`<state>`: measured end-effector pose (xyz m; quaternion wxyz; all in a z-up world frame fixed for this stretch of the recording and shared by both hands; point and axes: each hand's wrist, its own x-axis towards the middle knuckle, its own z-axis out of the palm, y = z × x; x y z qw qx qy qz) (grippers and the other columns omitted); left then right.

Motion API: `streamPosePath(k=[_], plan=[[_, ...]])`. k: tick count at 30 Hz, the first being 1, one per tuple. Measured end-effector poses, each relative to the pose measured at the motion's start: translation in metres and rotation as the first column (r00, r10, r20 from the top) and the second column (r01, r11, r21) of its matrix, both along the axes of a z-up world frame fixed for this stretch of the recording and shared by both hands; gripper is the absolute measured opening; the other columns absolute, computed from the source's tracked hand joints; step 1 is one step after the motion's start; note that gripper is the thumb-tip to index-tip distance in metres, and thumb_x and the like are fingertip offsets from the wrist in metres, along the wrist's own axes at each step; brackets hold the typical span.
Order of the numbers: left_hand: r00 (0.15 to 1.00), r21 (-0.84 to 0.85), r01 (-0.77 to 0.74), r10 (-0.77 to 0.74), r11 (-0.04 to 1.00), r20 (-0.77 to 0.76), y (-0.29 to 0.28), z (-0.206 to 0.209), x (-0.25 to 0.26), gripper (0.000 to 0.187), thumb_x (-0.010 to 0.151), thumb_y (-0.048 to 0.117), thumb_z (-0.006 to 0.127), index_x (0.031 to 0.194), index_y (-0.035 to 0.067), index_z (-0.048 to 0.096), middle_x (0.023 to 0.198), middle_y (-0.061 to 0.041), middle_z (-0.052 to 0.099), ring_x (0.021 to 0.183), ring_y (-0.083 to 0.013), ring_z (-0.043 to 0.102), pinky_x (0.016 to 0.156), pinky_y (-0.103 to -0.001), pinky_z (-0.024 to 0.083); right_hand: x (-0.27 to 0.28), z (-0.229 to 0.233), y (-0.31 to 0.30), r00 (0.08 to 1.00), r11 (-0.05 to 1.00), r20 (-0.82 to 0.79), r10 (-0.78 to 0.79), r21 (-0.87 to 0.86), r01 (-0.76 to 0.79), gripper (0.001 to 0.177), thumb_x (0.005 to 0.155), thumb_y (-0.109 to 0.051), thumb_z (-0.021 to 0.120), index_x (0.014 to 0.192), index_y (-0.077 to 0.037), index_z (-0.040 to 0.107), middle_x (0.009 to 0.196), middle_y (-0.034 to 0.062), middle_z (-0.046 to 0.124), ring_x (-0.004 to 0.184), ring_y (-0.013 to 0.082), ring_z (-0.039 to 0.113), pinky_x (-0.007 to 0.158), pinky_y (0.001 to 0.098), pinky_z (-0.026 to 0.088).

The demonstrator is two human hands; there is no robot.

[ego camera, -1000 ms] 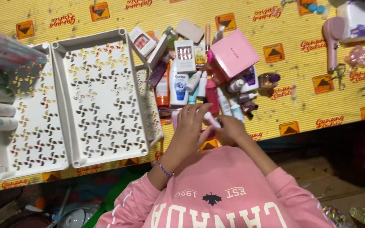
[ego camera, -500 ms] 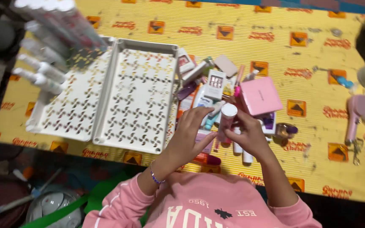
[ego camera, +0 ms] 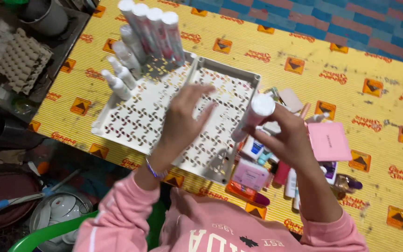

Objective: Organizing various skincare and beauty products into storage trays on a table.

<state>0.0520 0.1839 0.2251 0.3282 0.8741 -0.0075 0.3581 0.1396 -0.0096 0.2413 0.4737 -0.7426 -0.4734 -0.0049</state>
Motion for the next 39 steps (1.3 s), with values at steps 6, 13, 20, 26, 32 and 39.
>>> streamPosePath(k=[6, 13, 20, 26, 32, 39], plan=[[0.984, 0.395, -0.147, 0.175, 0.907, -0.034, 0.094, 0.034, 0.038, 0.037, 0.069, 0.004, 0.066, 0.103, 0.007, 0.052, 0.099, -0.006, 0.051, 0.091, -0.0221, 0.051, 0.081, -0.037, 0.038, 0.024, 0.01, 0.087, 0.986, 0.998, -0.162, 0.024, 0.055, -0.015, 0.027, 0.072, 0.001, 0.066, 0.097, 0.006, 0.056, 0.089, 0.0137, 0.062, 0.076, 0.0184, 0.06, 0.07, 0.0261, 0.051], [0.985, 0.669, -0.123, 0.174, 0.733, -0.01, 0.158, 0.002, 0.105, 0.056, 0.056, 0.022, 0.076, 0.108, 0.014, 0.055, 0.102, -0.01, 0.052, 0.097, -0.0285, 0.044, 0.086, -0.039, 0.03, 0.05, -0.004, 0.164, 0.998, 0.998, -0.063, 0.026, 0.052, -0.023, 0.034, 0.074, 0.0, 0.067, 0.105, 0.002, 0.055, 0.087, 0.0121, 0.063, 0.074, 0.0179, 0.061, 0.066, 0.0253, 0.051], [0.998, 0.645, -0.06, 0.057, 0.762, 0.026, 0.174, -0.015, 0.127, 0.019, 0.059, 0.009, 0.066, 0.077, 0.007, 0.06, 0.07, -0.007, 0.051, 0.068, -0.0212, 0.047, 0.071, -0.032, 0.039, 0.062, -0.021, 0.195, 0.998, 0.999, -0.051, -0.039, 0.032, 0.041, 0.029, 0.073, 0.002, 0.067, 0.1, 0.002, 0.056, 0.084, 0.0112, 0.063, 0.071, 0.0169, 0.061, 0.063, 0.0254, 0.052], [0.999, 0.632, -0.021, 0.045, 0.775, -0.022, 0.176, -0.01, 0.122, 0.024, 0.066, 0.008, 0.061, 0.09, 0.006, 0.062, 0.077, -0.008, 0.053, 0.076, -0.0226, 0.048, 0.074, -0.032, 0.041, 0.061, -0.026, 0.207, 0.998, 0.999, -0.054, -0.04, 0.003, 0.041, 0.025, 0.073, 0.005, 0.065, 0.096, 0.003, 0.056, 0.081, 0.0099, 0.062, 0.068, 0.0151, 0.059, 0.062, 0.0238, 0.05], [0.999, 0.585, 0.031, -0.017, 0.811, -0.029, 0.186, -0.007, 0.117, 0.029, 0.057, 0.012, 0.071, 0.083, 0.007, 0.06, 0.076, -0.007, 0.053, 0.075, -0.0222, 0.048, 0.082, -0.035, 0.035, 0.064, -0.037, 0.208, 0.999, 0.998, 0.023, -0.046, -0.053, 0.047, 0.029, 0.07, 0.008, 0.063, 0.098, 0.004, 0.054, 0.086, 0.0111, 0.059, 0.07, 0.0182, 0.059, 0.063, 0.0266, 0.051], [0.993, 0.435, 0.113, -0.09, 0.893, -0.072, 0.188, -0.001, 0.112, 0.036, 0.058, 0.016, 0.073, 0.091, 0.009, 0.06, 0.08, -0.005, 0.055, 0.077, -0.0229, 0.048, 0.074, -0.035, 0.039, 0.063, -0.034, 0.211, 0.995, 0.995, 0.075, -0.068, -0.062, 0.073, 0.028, 0.072, 0.003, 0.064, 0.098, 0.003, 0.054, 0.086, 0.0106, 0.059, 0.066, 0.0168, 0.056, 0.058, 0.0254, 0.048]])
